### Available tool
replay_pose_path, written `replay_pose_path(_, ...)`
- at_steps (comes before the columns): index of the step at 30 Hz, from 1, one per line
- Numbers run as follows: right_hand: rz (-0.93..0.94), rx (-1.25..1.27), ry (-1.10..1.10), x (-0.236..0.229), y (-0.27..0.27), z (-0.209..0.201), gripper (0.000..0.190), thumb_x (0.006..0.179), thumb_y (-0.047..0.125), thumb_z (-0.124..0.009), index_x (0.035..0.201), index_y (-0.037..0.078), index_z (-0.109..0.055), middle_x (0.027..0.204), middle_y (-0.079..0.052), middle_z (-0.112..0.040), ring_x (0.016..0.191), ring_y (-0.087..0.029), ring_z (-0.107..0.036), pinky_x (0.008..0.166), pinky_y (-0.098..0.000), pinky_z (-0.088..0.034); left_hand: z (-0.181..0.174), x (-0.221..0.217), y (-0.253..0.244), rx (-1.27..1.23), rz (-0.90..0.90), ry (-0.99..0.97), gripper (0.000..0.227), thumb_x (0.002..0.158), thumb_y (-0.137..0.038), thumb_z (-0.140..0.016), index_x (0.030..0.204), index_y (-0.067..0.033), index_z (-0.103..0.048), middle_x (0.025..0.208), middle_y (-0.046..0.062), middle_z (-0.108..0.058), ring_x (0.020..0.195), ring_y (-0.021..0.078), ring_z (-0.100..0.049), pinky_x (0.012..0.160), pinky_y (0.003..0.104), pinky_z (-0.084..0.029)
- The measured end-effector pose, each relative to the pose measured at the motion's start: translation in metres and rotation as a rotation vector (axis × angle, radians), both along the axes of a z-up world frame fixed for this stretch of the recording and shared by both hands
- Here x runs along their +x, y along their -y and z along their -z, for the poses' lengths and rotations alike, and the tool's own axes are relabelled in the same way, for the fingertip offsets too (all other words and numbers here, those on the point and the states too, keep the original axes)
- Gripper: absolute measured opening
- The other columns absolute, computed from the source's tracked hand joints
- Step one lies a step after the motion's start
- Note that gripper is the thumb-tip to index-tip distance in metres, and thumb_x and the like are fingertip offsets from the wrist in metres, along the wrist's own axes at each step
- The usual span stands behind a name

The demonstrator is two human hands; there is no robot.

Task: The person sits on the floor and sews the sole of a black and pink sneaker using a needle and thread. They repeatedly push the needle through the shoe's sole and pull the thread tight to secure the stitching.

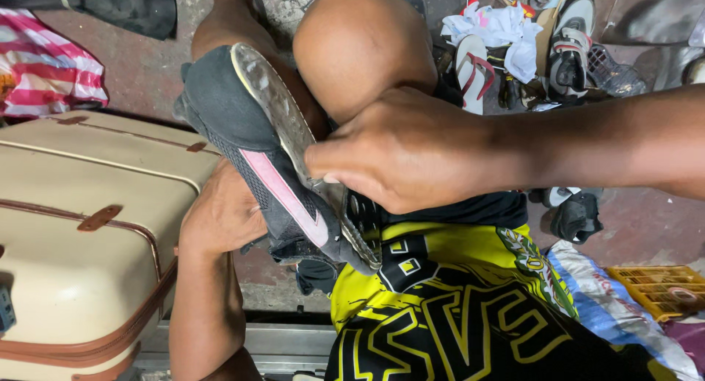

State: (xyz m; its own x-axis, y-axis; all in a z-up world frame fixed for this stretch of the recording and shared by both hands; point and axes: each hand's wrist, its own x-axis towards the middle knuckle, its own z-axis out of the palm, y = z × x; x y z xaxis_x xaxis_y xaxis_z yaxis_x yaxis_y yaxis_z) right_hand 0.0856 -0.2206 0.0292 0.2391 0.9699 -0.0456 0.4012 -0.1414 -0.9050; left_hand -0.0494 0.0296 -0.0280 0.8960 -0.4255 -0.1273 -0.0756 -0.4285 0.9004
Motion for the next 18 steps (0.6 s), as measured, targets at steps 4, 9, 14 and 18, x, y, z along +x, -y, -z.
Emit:
replay_pose_path(4, -0.001, 0.088, 0.071, -0.003, -0.005, 0.002, 0.012, 0.096, 0.012, -0.062, 0.105, 0.006, -0.057, 0.074, -0.013, -0.067, 0.067, -0.037, -0.066, 0.057, -0.0497, -0.047, -0.001, 0.006, 0.005, 0.011, 0.023, 0.012, 0.021, 0.084, -0.021, -0.072, 0.101, -0.0083, -0.071, 0.1, 0.015, -0.07, 0.097, 0.0395, -0.066, 0.085, 0.048, -0.05)
replay_pose_path(9, 0.015, -0.035, -0.027, -0.002, -0.003, 0.007, 0.009, 0.098, 0.014, -0.061, 0.1, 0.006, -0.057, 0.068, -0.013, -0.064, 0.066, -0.036, -0.066, 0.06, -0.0491, -0.047, -0.001, 0.002, 0.005, -0.03, -0.049, 0.067, 0.021, 0.087, -0.02, -0.072, 0.103, -0.0069, -0.071, 0.1, 0.012, -0.07, 0.095, 0.0341, -0.068, 0.083, 0.045, -0.052)
replay_pose_path(14, 0.048, 0.01, -0.062, 0.002, 0.009, 0.009, 0.01, 0.095, 0.012, -0.061, 0.103, 0.007, -0.063, 0.076, -0.011, -0.068, 0.073, -0.032, -0.069, 0.066, -0.0464, -0.049, -0.015, -0.033, -0.001, -0.11, -0.566, -0.024, 0.01, 0.101, -0.007, -0.064, 0.094, 0.0001, -0.065, 0.103, 0.013, -0.068, 0.083, 0.0175, -0.062, 0.073, 0.032, -0.049)
replay_pose_path(18, 0.107, 0.054, -0.173, -0.005, 0.02, 0.014, 0.012, 0.099, 0.012, -0.059, 0.109, 0.007, -0.064, 0.091, -0.009, -0.073, 0.083, -0.026, -0.074, 0.071, -0.0394, -0.054, -0.023, -0.034, -0.022, -0.264, -1.029, -0.29, 0.014, 0.102, -0.015, -0.06, 0.097, -0.0023, -0.057, 0.117, 0.009, -0.066, 0.079, 0.0144, -0.068, 0.065, 0.028, -0.053)
